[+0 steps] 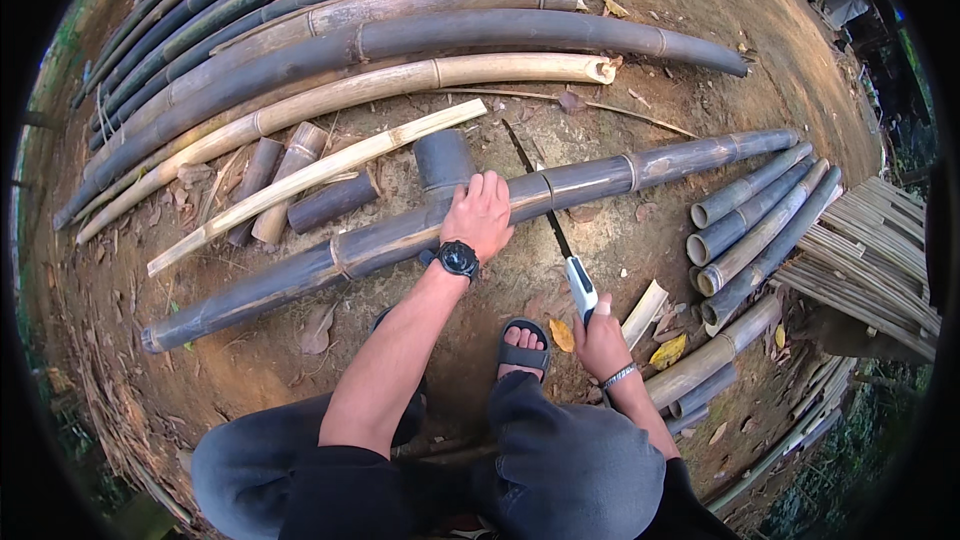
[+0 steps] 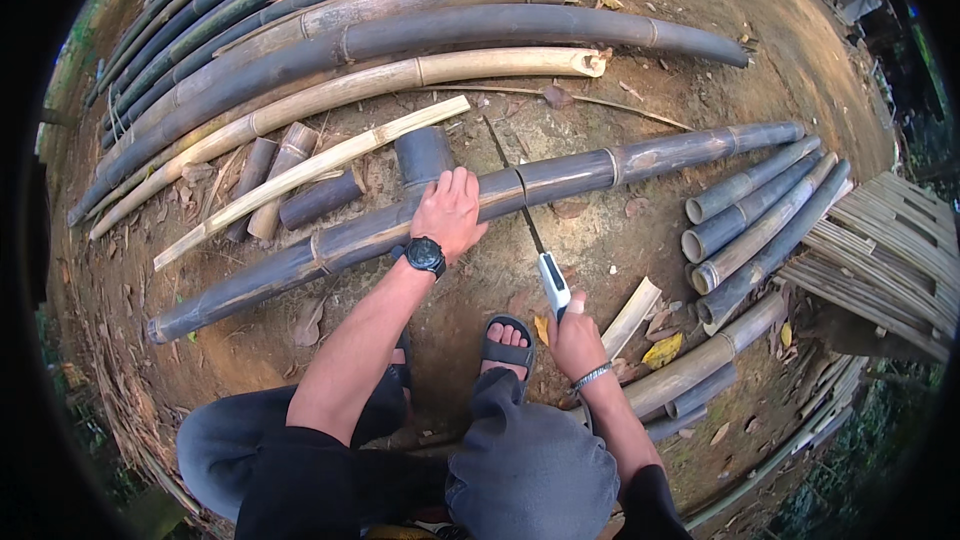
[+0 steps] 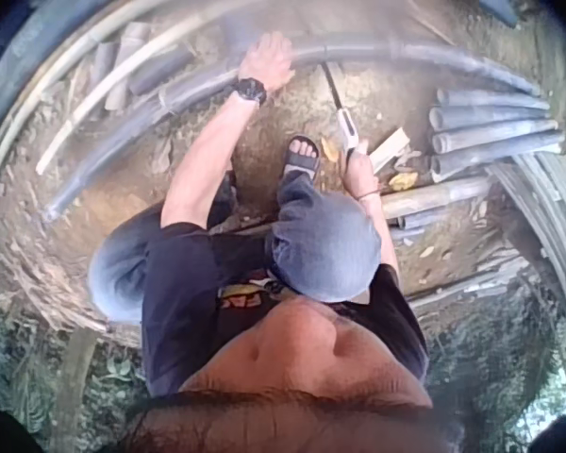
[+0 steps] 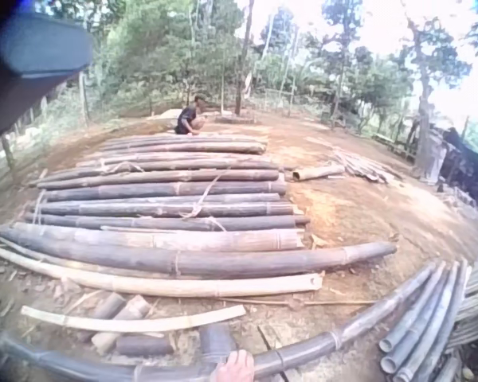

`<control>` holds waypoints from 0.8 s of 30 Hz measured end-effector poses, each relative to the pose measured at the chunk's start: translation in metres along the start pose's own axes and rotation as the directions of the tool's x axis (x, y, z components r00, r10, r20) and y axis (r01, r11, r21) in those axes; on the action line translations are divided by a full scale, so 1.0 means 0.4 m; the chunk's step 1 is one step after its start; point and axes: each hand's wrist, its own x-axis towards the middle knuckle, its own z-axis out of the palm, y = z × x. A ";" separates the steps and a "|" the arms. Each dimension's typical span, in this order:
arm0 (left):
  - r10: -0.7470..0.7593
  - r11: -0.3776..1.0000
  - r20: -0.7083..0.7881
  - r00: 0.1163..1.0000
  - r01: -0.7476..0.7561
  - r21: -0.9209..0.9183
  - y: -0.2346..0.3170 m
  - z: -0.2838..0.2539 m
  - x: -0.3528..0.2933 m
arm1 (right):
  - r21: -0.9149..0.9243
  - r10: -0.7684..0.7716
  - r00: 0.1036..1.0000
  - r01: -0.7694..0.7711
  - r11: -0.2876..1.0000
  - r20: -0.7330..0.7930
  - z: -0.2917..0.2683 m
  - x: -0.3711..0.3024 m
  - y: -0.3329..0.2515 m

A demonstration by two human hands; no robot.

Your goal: The person saws a hole into a bamboo pole using a hand saw and fits a shorter bamboo piece into it.

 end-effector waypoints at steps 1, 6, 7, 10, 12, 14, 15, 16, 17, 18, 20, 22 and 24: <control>0.000 1.000 -0.004 1.000 0.000 0.010 -0.010 0.001 -0.002 | -0.013 -0.011 1.000 0.011 1.000 0.002 0.004 -0.005 0.024; 0.039 0.996 -0.054 0.998 -0.034 0.085 0.024 0.021 -0.004 | 0.048 -0.032 0.999 0.033 0.998 -0.039 0.000 -0.101 0.061; 0.025 0.997 -0.039 0.999 -0.022 0.068 0.019 0.013 -0.007 | 0.046 -0.035 0.999 0.036 0.998 -0.023 0.013 -0.034 0.022; -0.005 1.000 -0.021 1.000 0.005 0.019 -0.007 -0.005 -0.003 | 0.020 -0.035 0.999 0.036 0.999 -0.023 0.015 0.039 -0.007; -0.017 1.000 -0.008 1.000 0.017 -0.003 -0.017 0.000 -0.021 | 0.058 -0.016 1.000 0.017 0.998 -0.015 0.010 -0.076 0.073; 0.012 0.998 -0.074 0.997 -0.008 0.058 0.009 0.015 -0.003 | 0.052 0.000 0.999 0.002 0.999 -0.043 -0.003 -0.156 0.130; 0.031 0.996 -0.106 0.994 -0.022 0.088 0.004 0.021 -0.004 | 0.012 0.004 0.999 -0.003 1.000 -0.039 0.001 -0.136 0.074; 0.051 0.992 -0.137 0.989 -0.035 0.119 0.000 0.026 -0.007 | -0.027 0.007 0.999 -0.008 1.000 -0.035 0.003 -0.102 0.026; 0.037 0.996 -0.110 0.993 -0.027 0.087 -0.003 0.030 -0.014 | 0.046 -0.031 0.999 0.032 0.998 -0.012 0.022 -0.025 0.004; 0.035 0.998 -0.097 0.995 -0.030 0.052 -0.004 0.021 -0.011 | 0.034 -0.038 0.999 0.039 0.999 -0.028 0.032 -0.018 0.016; 0.022 1.000 -0.064 0.998 -0.023 -0.011 -0.016 0.004 -0.009 | 0.013 -0.063 0.997 0.064 0.998 -0.048 0.036 -0.006 0.038; 0.024 0.999 -0.029 0.999 -0.024 -0.027 -0.004 -0.010 0.001 | 0.035 0.104 0.994 -0.103 0.994 -0.038 0.036 -0.167 0.131; 0.020 1.000 -0.016 1.000 -0.021 -0.023 0.000 -0.014 0.013 | 0.078 0.050 0.995 -0.044 0.996 -0.084 0.053 -0.206 0.185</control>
